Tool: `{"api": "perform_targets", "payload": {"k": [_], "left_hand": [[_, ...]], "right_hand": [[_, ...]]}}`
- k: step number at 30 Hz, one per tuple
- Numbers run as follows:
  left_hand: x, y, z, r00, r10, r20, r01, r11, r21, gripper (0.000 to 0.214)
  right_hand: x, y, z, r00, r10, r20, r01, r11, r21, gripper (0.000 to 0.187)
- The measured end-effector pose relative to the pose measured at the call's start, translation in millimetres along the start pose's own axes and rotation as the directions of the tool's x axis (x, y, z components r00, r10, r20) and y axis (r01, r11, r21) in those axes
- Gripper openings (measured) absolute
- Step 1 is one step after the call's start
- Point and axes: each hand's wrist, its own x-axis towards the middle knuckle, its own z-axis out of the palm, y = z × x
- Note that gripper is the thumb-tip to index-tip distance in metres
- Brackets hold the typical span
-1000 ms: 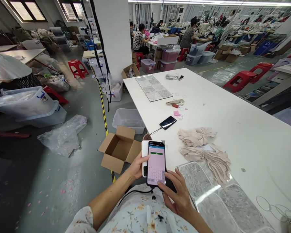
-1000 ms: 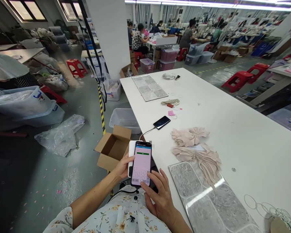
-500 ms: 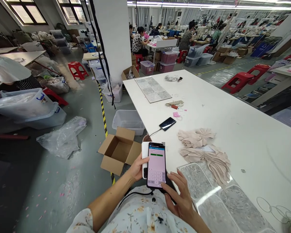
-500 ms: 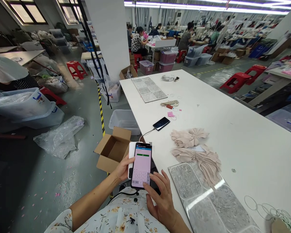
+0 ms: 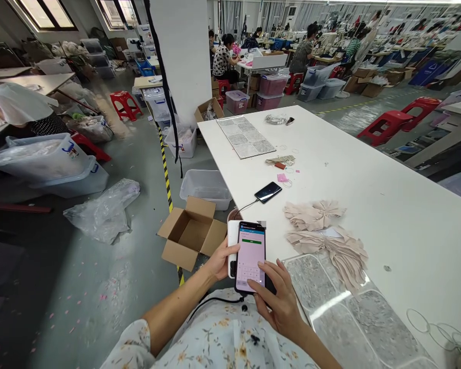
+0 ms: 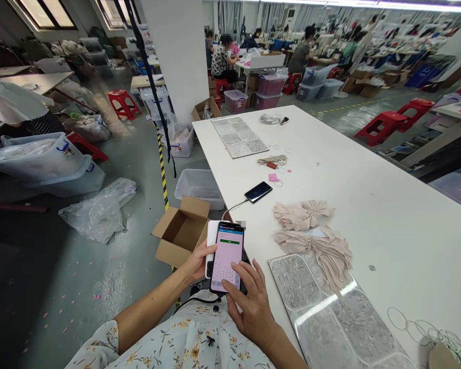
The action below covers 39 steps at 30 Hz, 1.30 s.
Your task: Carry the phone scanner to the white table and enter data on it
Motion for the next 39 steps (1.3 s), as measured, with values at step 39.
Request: {"api": "perform_targets", "payload": {"k": [39], "left_hand": [[-1, -1, 4.5, 1.000, 0.009, 0.014, -0.009, 1.000, 0.004, 0.035]], "right_hand": [[-7, 4, 1, 0.986, -0.127, 0.104, 0.125, 0.992, 0.028, 0.031]]}}
